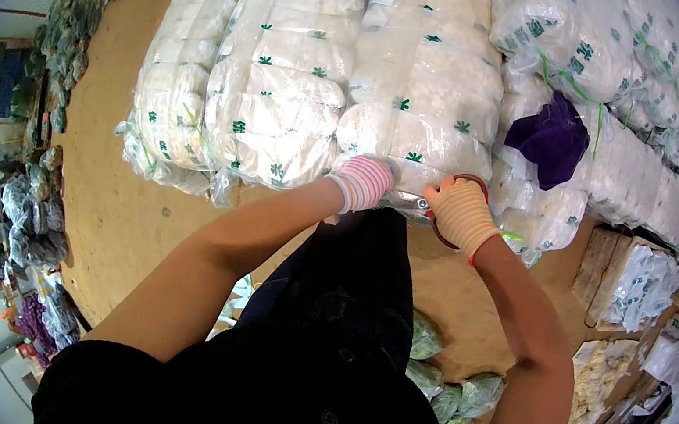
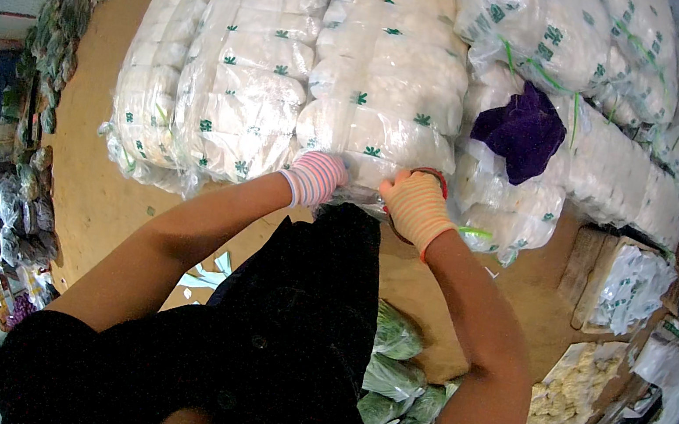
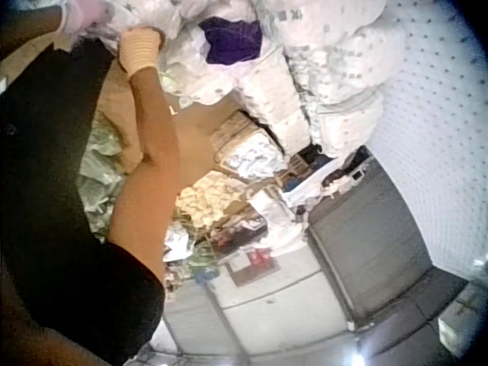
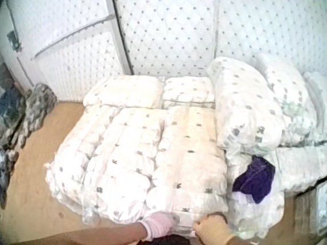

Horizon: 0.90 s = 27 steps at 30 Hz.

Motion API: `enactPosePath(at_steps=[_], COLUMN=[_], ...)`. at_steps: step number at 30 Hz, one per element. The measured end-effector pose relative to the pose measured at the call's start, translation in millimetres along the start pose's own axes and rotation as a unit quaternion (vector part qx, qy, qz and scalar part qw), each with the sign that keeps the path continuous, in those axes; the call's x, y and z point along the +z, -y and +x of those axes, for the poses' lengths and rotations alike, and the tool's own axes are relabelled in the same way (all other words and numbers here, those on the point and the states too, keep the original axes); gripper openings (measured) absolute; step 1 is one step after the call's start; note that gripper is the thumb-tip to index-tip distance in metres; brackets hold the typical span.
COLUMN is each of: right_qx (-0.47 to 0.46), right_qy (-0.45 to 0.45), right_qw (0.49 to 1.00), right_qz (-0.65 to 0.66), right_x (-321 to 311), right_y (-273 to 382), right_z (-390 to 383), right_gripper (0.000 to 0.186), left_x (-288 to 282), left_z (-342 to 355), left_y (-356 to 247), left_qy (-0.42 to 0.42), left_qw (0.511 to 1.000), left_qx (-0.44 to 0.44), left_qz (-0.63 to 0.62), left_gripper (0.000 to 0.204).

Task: The person cuts through green plastic straps and plastic film on large white bales using shears and then wipes the surface of the bales with a cloth.

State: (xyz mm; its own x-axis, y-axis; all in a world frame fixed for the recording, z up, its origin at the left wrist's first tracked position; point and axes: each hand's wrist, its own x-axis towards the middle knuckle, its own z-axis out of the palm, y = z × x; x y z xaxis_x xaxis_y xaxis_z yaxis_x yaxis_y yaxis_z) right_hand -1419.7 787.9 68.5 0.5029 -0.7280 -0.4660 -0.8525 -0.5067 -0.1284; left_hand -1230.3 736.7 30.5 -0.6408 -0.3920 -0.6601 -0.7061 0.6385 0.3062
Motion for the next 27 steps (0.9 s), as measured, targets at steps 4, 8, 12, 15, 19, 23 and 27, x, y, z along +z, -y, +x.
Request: enactPosePath(at_steps=[4, 8, 12, 15, 19, 23, 27], right_qx=[-0.006, -0.028, -0.067, -0.098, -0.107, -0.075, -0.069], right_qy=[-0.03, -0.058, -0.065, -0.03, 0.002, 0.037, 0.037], right_qw=[0.999, 0.997, 0.996, 0.994, 0.994, 0.996, 0.997], right_qz=[0.013, 0.04, 0.013, -0.027, -0.039, 0.011, 0.008], right_x=[2, 7, 11, 6, -9, -15, -10], right_y=[2, -2, -14, -18, -12, -11, -11], right_z=[0, 6, 10, 15, 19, 15, 18], right_gripper=[0.021, 0.02, 0.021, 0.02, 0.019, 0.019, 0.019], left_x=[1, 8, 1, -4, 2, -9, -6], left_z=[1, 5, 9, 6, 7, 0, -6], left_y=[2, 5, -1, -3, 2, -4, 0], left_qy=[0.004, -0.033, 0.059, 0.051, 0.029, 0.02, -0.005], left_qw=[1.0, 0.999, 0.998, 0.998, 1.0, 1.0, 1.0], left_qx=[0.009, 0.015, -0.035, -0.019, -0.005, -0.002, 0.017], left_qz=[-0.003, -0.008, 0.013, 0.016, 0.012, 0.003, 0.002], left_gripper=[0.028, 0.019, 0.03, 0.029, 0.028, 0.025, 0.022])
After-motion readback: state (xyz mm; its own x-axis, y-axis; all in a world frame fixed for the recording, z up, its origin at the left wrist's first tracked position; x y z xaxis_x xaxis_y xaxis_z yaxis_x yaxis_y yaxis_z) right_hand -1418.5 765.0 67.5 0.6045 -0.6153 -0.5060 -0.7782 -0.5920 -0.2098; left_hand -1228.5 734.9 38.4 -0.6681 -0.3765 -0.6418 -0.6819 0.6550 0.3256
